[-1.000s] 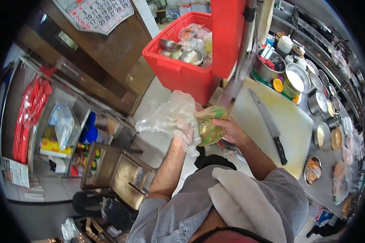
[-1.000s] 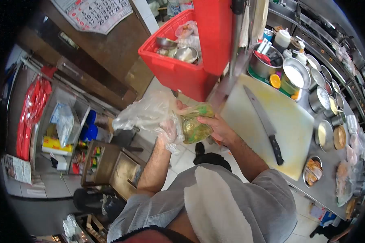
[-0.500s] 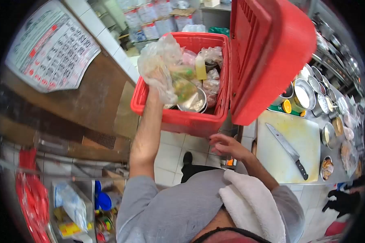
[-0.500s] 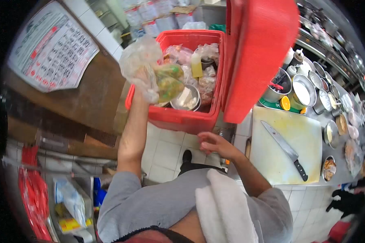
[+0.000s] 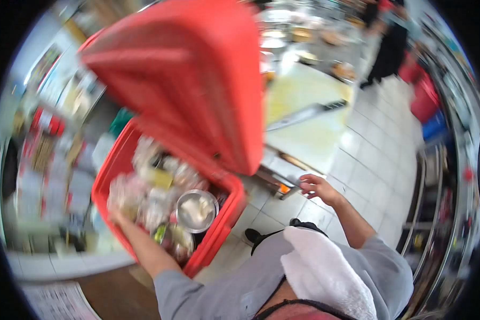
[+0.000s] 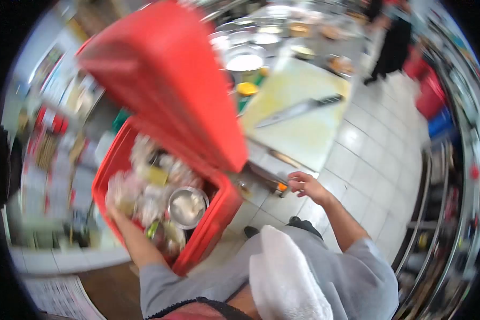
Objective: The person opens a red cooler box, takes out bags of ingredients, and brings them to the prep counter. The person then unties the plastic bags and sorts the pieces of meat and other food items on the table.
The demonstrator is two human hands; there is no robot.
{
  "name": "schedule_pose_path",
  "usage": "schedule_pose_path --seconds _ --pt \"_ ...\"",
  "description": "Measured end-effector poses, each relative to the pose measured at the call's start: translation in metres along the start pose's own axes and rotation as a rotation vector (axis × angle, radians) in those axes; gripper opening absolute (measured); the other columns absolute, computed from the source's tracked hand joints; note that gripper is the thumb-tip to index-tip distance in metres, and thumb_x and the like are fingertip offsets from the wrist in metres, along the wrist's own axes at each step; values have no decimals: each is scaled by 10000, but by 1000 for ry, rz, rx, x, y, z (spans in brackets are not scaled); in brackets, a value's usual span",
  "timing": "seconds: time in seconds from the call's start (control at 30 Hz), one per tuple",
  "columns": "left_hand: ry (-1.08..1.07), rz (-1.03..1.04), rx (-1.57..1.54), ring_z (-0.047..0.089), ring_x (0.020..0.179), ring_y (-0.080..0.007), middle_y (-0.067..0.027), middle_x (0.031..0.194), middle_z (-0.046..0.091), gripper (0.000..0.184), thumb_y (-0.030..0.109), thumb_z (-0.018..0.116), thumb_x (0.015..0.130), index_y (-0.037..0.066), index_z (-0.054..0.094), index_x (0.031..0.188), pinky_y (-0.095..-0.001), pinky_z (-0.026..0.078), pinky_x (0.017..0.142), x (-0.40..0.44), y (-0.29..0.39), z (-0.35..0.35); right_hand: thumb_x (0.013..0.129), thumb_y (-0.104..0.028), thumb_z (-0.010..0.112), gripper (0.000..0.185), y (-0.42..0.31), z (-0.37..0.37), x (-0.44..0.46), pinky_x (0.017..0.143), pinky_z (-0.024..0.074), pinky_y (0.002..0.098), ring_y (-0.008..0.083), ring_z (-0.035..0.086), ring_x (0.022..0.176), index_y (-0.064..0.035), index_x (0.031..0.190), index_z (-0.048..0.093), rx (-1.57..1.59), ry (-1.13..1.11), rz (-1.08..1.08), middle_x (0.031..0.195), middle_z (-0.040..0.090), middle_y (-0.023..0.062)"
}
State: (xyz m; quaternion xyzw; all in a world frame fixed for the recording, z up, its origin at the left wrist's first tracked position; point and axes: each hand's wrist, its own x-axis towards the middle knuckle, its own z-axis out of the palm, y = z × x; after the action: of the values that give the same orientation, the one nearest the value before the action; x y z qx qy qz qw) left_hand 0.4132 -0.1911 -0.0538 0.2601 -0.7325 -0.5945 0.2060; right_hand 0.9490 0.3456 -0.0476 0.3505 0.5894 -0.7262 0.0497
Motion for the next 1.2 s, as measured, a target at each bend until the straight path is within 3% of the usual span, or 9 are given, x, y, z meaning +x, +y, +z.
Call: schedule_pose_path --seconds 0.1,0.13,0.27,0.33,0.47,0.53,0.67,0.97,1.2 --pt "131 -16 -217 529 932 -218 -86 1052 562 363 237 582 858 56 466 1150 -355 513 723 -16 20 19 844 -309 621 437 32 -14 -14 694 467 320 151 564 853 -76 1191 496 8 69 38 980 578 51" --pt "179 64 -346 528 932 -218 -85 1051 562 363 236 584 857 57 466 1149 -355 513 721 -28 29 11 845 -306 624 455 44 -25 -16 729 479 345 163 578 885 -75 1210 482 28 31 47 1051 560 59" --pt "326 474 -745 525 911 -231 -114 1025 480 462 55 711 726 29 450 1106 -331 510 694 -229 124 -16 844 -270 625 436 66 -83 -41 720 480 339 164 585 869 -71 1206 482 91 93 27 1021 565 58" --pt "356 654 -878 542 899 -235 -103 1024 457 438 73 704 740 8 436 1081 -316 502 702 -342 150 -10 846 -258 622 426 77 -131 -50 716 481 336 162 587 859 -71 1203 483 98 160 6 1006 567 57" --pt "289 889 -925 565 854 -238 -128 994 467 410 69 687 752 -17 430 1059 -304 494 708 -516 164 24 838 -243 627 405 102 -248 -64 696 481 329 154 579 841 -65 1177 495 139 253 -20 977 565 57" --pt "177 1193 -813 568 786 -233 -151 879 531 339 49 653 764 -50 433 1004 -330 519 657 -580 166 51 833 -225 632 391 111 -304 -64 694 479 322 149 575 835 -60 1163 504 74 373 -24 972 559 53" --pt "-75 905 -771 563 779 -227 -160 875 540 372 50 614 795 -82 398 1067 -304 493 720 -681 185 109 825 -196 622 348 65 -368 -73 667 459 293 133 557 790 -42 1122 523 252 447 -169 906 564 51" --pt "-519 779 -720 513 812 -187 -139 953 480 438 25 571 823 -68 328 1175 -296 447 763 -798 192 256 798 -144 645 372 9 -457 34 660 459 288 120 562 789 -65 1140 521 203 205 -242 878 579 4" --pt "-598 485 -642 499 820 -168 -118 963 487 428 72 573 825 -53 358 1174 -286 412 782 -864 220 416 803 -101 586 375 -52 -599 113 631 460 297 129 568 757 -61 1162 486 245 281 -122 894 599 46"
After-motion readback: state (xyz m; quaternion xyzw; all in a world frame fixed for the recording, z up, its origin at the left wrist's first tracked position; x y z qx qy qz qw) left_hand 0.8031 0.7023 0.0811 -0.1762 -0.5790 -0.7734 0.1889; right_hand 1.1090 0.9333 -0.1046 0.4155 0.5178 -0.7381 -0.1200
